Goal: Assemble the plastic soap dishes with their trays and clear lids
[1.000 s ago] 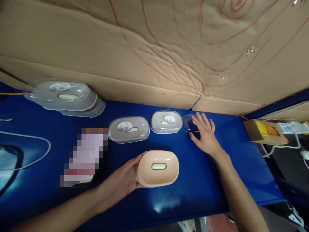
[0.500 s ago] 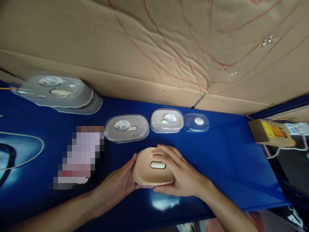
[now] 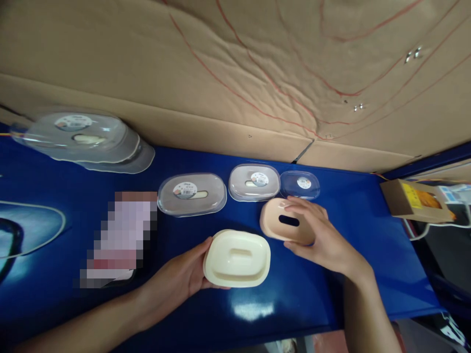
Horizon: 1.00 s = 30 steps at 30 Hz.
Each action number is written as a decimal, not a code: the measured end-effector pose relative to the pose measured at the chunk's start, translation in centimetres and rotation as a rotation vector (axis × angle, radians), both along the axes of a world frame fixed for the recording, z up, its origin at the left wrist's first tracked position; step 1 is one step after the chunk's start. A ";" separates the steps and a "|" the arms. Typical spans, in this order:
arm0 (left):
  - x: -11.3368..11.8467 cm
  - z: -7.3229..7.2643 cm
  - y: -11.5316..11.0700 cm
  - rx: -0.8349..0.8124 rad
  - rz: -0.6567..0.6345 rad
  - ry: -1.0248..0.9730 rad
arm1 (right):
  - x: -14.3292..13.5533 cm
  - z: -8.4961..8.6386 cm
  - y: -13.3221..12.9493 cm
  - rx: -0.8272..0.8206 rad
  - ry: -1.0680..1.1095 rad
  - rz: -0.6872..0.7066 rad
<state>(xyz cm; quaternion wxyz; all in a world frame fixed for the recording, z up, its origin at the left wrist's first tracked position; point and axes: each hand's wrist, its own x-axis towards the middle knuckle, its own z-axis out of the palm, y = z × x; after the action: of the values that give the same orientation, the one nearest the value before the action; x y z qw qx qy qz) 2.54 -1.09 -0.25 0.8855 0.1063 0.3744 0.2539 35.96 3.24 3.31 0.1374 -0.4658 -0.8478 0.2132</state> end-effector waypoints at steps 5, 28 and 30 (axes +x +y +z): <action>-0.3 0.3 0.0 0.026 -0.036 0.023 | 1.1 -0.6 0.2 -0.005 -0.120 -0.041; -1.7 1.4 -1.0 0.817 0.066 0.685 | -8.6 -2.0 -4.3 0.162 -0.133 0.384; -1.6 1.5 -0.9 0.807 0.110 0.674 | -8.8 -2.3 -4.4 0.192 -0.102 0.356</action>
<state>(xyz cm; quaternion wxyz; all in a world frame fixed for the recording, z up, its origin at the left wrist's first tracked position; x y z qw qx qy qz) 0.91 -1.98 1.23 0.5901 0.4947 0.5157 0.3756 27.20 -1.18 0.99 0.0980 -0.3035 -0.9390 0.1286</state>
